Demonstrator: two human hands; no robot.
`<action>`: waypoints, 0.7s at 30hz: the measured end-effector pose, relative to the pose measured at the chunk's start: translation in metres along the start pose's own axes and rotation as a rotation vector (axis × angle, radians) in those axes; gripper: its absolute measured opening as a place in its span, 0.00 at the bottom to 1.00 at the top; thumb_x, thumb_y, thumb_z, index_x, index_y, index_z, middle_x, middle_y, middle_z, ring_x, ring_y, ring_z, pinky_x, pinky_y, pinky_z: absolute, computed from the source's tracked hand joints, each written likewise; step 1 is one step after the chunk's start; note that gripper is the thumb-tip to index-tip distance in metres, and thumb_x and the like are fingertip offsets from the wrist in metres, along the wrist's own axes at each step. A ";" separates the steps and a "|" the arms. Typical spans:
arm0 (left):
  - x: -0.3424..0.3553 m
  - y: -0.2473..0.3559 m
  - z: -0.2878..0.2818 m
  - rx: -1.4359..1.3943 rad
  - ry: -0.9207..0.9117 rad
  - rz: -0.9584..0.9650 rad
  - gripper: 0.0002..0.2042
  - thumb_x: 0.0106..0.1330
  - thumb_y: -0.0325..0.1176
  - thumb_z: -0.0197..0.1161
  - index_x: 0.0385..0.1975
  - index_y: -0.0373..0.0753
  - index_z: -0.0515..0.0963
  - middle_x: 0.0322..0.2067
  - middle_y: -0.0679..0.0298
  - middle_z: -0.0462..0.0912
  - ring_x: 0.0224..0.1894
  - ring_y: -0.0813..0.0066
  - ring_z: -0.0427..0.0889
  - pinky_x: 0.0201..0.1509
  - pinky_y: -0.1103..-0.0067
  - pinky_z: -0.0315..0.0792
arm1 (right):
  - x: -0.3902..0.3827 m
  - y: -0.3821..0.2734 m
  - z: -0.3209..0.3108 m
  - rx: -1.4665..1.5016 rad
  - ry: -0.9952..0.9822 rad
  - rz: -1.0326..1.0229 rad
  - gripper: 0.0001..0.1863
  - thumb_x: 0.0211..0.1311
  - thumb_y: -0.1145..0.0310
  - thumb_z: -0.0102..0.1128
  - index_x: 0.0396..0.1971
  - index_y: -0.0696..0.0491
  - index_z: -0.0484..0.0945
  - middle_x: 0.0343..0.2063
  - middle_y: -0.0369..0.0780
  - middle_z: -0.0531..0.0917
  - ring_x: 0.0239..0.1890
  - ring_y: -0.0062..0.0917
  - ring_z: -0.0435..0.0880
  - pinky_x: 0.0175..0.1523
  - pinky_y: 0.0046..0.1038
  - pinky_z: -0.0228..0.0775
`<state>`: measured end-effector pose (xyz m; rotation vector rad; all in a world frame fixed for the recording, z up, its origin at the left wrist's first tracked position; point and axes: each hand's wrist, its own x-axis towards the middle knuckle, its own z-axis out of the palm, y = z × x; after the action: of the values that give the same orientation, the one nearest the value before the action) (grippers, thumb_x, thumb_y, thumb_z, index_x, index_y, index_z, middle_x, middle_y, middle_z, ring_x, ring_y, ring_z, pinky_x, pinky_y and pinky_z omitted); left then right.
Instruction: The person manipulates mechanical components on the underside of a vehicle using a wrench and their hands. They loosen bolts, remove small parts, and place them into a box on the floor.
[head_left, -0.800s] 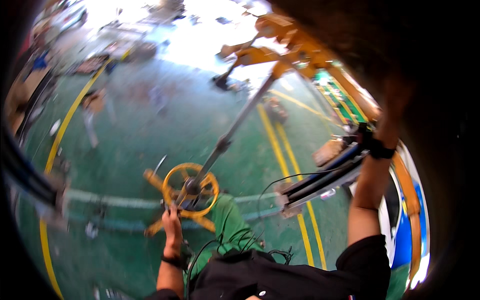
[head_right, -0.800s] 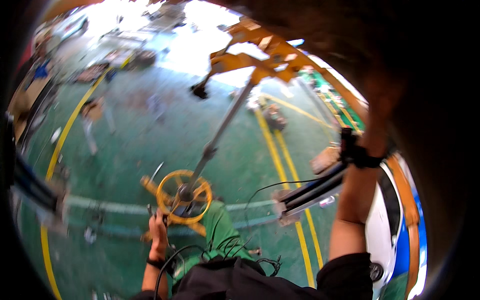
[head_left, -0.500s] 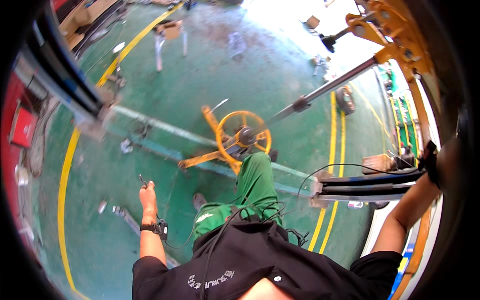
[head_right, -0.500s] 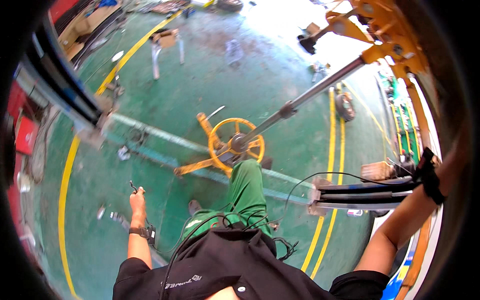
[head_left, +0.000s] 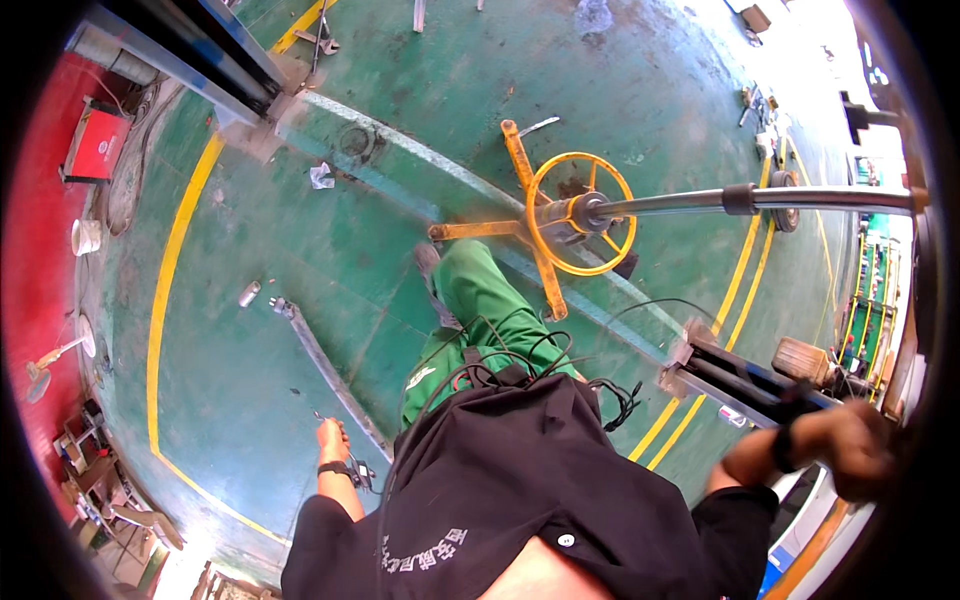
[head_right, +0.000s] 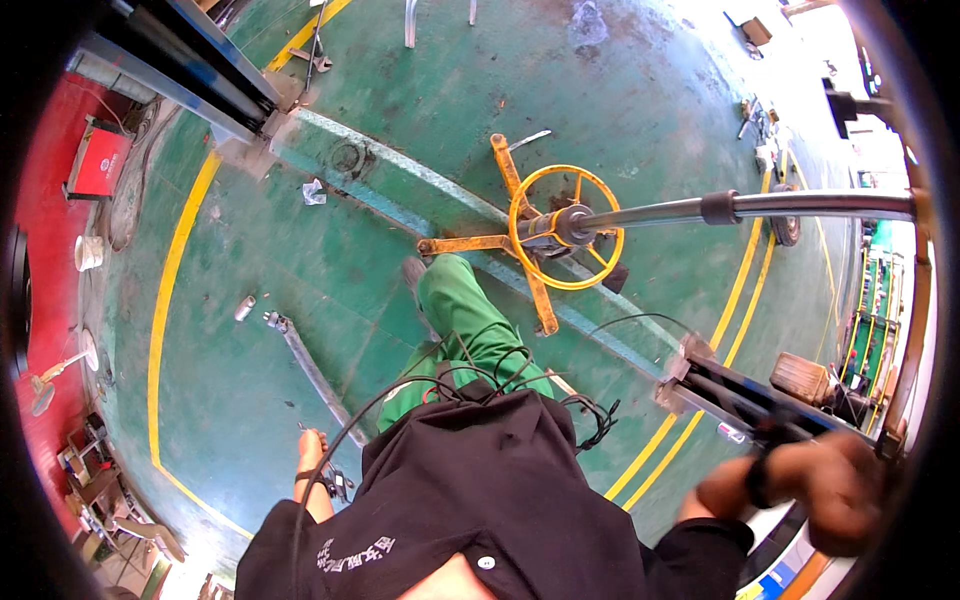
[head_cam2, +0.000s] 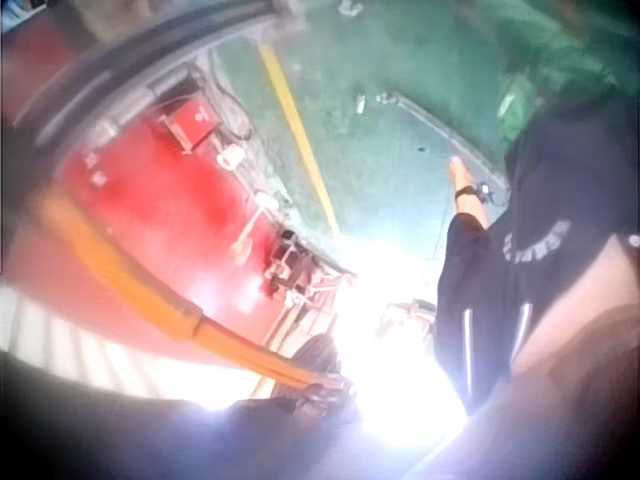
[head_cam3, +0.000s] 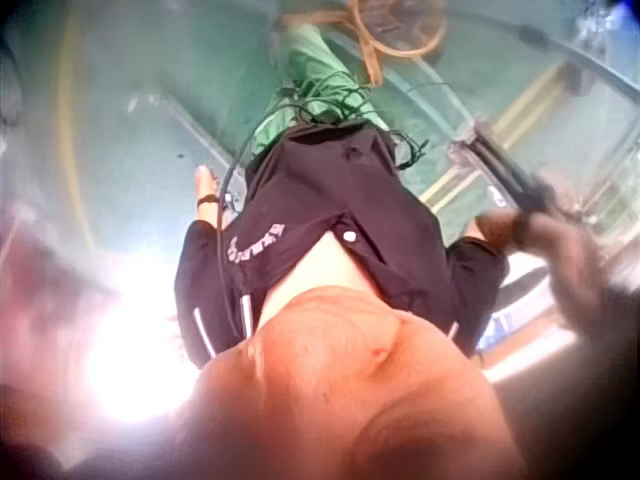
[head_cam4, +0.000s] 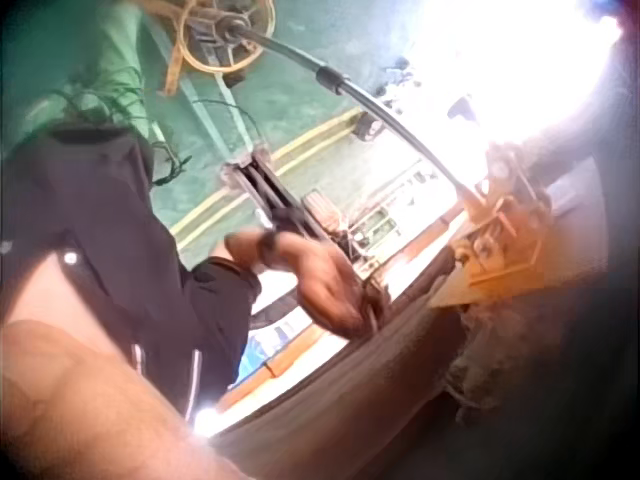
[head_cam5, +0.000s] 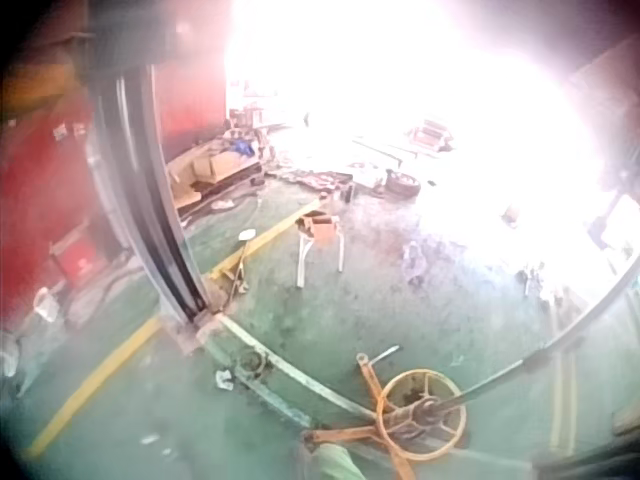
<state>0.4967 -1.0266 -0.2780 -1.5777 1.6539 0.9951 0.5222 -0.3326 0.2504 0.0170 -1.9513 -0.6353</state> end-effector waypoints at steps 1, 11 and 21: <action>-0.004 0.003 -0.001 0.003 -0.002 0.012 0.12 0.68 0.40 0.50 0.25 0.42 0.73 0.16 0.68 0.66 0.14 0.77 0.64 0.15 0.79 0.55 | -0.022 -0.036 0.028 0.176 -0.083 0.055 0.18 0.69 0.69 0.38 0.40 0.65 0.77 0.34 0.51 0.83 0.38 0.33 0.84 0.44 0.29 0.77; -0.041 0.143 0.019 0.070 0.004 0.208 0.11 0.71 0.36 0.51 0.28 0.37 0.71 0.16 0.66 0.69 0.14 0.75 0.70 0.14 0.77 0.65 | -0.147 -0.237 0.328 0.952 -0.795 1.305 0.08 0.71 0.73 0.54 0.38 0.62 0.80 0.23 0.35 0.83 0.28 0.15 0.81 0.35 0.19 0.73; -0.031 0.416 0.094 0.497 -0.027 0.381 0.13 0.73 0.38 0.53 0.31 0.37 0.77 0.16 0.70 0.70 0.14 0.82 0.66 0.16 0.81 0.59 | -0.122 -0.306 0.585 0.933 -1.245 1.236 0.08 0.67 0.70 0.59 0.40 0.58 0.79 0.25 0.45 0.82 0.28 0.26 0.83 0.34 0.28 0.73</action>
<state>0.0797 -0.9322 -0.2602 -0.9417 2.0328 0.6970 0.0027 -0.3136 -0.1747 -1.1225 -2.6023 1.3956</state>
